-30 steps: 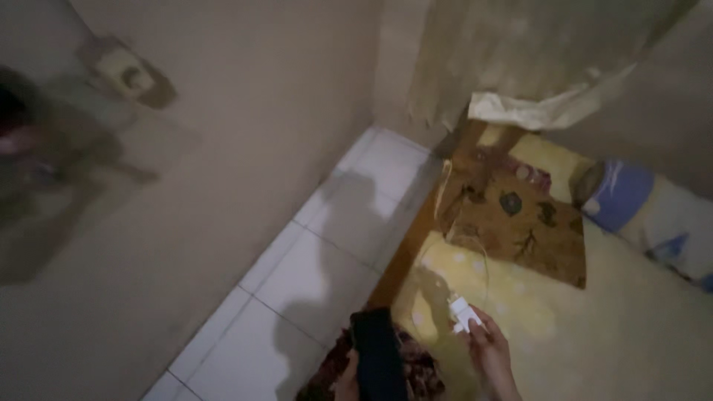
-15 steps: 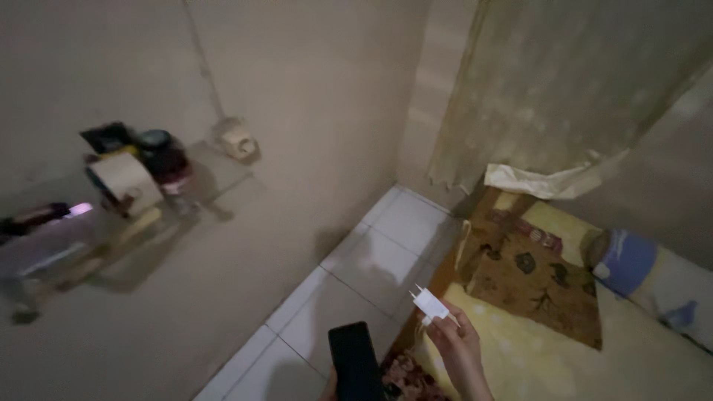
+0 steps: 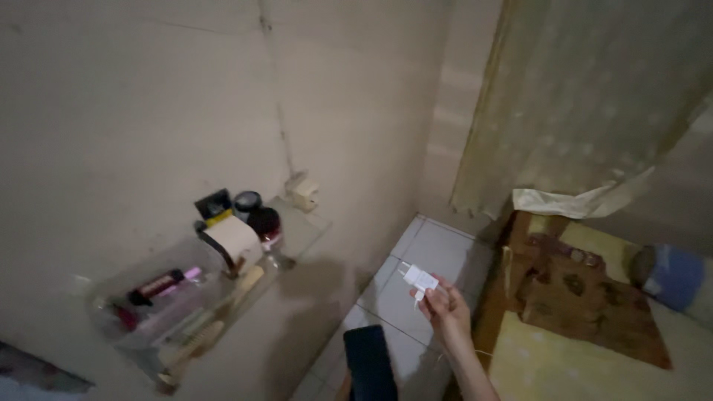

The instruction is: The person unboxes a new smartphone, removes the protective film, inserts a SIM card, places the phone in a case, and connects it to a charger. The phone is then shown charging.

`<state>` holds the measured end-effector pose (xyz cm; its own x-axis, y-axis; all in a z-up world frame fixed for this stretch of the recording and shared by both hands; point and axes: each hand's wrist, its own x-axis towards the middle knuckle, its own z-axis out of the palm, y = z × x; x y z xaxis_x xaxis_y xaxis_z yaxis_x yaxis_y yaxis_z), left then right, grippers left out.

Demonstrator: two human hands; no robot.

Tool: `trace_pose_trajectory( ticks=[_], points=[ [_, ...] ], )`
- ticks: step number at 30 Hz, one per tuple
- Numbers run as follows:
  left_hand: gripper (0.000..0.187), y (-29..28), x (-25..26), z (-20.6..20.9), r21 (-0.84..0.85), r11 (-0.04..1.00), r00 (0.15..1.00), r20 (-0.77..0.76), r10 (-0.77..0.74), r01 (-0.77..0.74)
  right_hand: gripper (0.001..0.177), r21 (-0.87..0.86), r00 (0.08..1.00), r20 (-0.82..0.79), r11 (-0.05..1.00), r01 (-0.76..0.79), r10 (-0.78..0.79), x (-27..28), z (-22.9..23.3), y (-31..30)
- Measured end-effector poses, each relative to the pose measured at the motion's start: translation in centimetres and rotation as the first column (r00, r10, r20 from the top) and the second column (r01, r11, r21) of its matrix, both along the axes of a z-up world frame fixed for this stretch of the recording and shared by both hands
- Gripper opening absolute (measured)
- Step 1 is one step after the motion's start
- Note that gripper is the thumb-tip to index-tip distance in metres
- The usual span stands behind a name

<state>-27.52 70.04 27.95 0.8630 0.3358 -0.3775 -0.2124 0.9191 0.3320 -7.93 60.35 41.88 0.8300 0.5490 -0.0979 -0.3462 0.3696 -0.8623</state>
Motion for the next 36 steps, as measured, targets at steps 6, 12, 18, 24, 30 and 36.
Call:
trace_pose_trajectory(
  ticks=[6,12,18,24,30,36],
  points=[
    [0.078,5.3,-3.6,1.8,0.005,1.0,0.962,0.273,0.004,-0.006,0.051,-0.081,0.993,0.081,0.993,0.087,-0.08,-1.2,1.2,6.8],
    [0.078,6.3,-5.5,5.7,0.018,0.999,0.972,0.231,-0.037,0.034,0.048,-0.032,0.983,0.149,0.993,0.11,-0.104,0.2,0.1,8.9],
    [0.076,6.1,-5.3,8.7,0.145,0.989,0.998,0.065,-0.001,-0.008,0.044,0.019,0.99,0.118,0.997,0.076,-0.077,1.2,0.1,8.8],
    [0.073,7.5,-2.8,8.6,0.122,0.992,0.997,0.076,0.031,-0.04,0.043,0.03,0.994,0.109,0.999,0.015,-0.019,2.8,1.4,11.0],
    [0.071,8.5,1.6,8.6,0.072,0.996,0.994,0.101,0.053,-0.06,0.041,-0.056,0.998,0.043,0.998,-0.038,0.04,5.3,2.2,14.3],
    [0.072,9.0,5.8,9.3,0.065,0.987,0.98,0.142,0.137,-0.148,0.044,0.014,0.973,0.079,0.976,-0.217,0.215,8.4,2.4,18.2]
  ],
)
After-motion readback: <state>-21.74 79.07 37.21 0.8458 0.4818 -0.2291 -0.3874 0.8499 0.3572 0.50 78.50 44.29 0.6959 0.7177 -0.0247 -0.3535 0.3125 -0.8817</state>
